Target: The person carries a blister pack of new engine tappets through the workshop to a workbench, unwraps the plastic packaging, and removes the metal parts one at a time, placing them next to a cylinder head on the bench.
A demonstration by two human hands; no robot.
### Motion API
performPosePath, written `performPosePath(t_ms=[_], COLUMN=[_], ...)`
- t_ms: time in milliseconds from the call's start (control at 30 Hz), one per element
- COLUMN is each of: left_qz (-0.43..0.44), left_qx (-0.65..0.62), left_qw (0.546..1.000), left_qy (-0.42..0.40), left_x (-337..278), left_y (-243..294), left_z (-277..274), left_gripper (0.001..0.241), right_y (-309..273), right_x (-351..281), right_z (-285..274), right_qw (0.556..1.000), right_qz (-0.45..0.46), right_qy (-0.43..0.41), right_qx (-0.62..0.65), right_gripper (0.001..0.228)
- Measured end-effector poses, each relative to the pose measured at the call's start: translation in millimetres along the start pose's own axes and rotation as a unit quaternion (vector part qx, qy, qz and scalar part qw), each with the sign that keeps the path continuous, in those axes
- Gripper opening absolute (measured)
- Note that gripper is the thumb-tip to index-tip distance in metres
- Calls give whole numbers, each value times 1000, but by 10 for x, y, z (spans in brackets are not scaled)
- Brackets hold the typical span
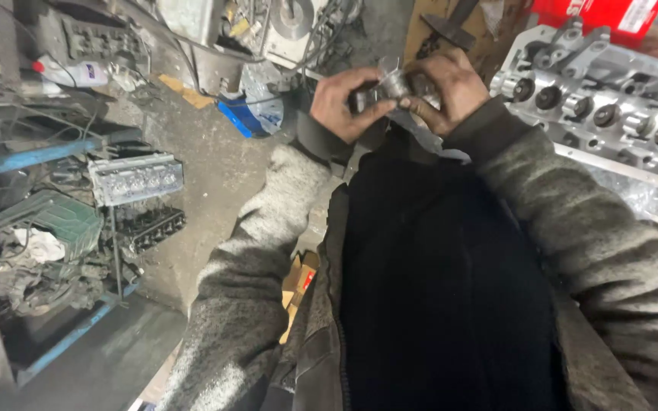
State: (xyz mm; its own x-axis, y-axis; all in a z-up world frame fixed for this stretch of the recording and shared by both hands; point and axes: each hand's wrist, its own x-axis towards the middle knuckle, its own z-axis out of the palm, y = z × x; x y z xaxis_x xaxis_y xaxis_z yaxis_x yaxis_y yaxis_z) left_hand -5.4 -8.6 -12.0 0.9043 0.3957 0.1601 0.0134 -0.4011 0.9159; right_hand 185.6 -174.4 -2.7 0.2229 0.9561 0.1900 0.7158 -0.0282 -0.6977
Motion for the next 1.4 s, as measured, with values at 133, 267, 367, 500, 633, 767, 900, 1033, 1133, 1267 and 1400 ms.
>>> performPosePath(t_ms=[133, 267, 367, 500, 633, 767, 900, 1033, 1133, 1267, 1400], left_qz=[111, 48, 18, -92, -122, -30, -50, -81, -33, -110, -102], left_qx=[78, 122, 96, 88, 70, 95, 101, 98, 93, 66, 108], left_qw=[991, 991, 995, 991, 988, 991, 989, 985, 983, 981, 976], left_qy=[18, -15, 14, 30, 59, 93, 97, 120, 152, 144, 161], left_x=[122, -104, -88, -95, -51, -113, -91, -41, -64, -50, -12], left_y=[346, 7, 231, 120, 151, 49, 59, 192, 214, 259, 212], left_z=[-131, -59, -93, 24, 62, 147, 175, 194, 244, 253, 305], left_gripper=[52, 57, 55, 54, 50, 49, 50, 50, 49, 48, 44], right_y=[35, -33, 37, -78, -91, -100, -137, -218, -155, -159, -121], right_x=[59, 61, -4, 44, 107, 70, 97, 143, 94, 93, 102], right_z=[1, 239, 470, 401, 425, 452, 434, 385, 466, 531, 550], right_qw=[995, 990, 998, 997, 996, 998, 993, 988, 992, 991, 988], right_qz=[29, 53, 35, 46, 63, 49, 87, 129, 88, 102, 108], right_qy=[-91, -84, -33, 9, 33, 39, 41, 36, 68, 63, 80], right_qx=[23, 101, 36, 62, 45, 32, 63, 77, 67, 66, 71], right_gripper=[52, 49, 43, 35, 34, 35, 31, 28, 29, 28, 28])
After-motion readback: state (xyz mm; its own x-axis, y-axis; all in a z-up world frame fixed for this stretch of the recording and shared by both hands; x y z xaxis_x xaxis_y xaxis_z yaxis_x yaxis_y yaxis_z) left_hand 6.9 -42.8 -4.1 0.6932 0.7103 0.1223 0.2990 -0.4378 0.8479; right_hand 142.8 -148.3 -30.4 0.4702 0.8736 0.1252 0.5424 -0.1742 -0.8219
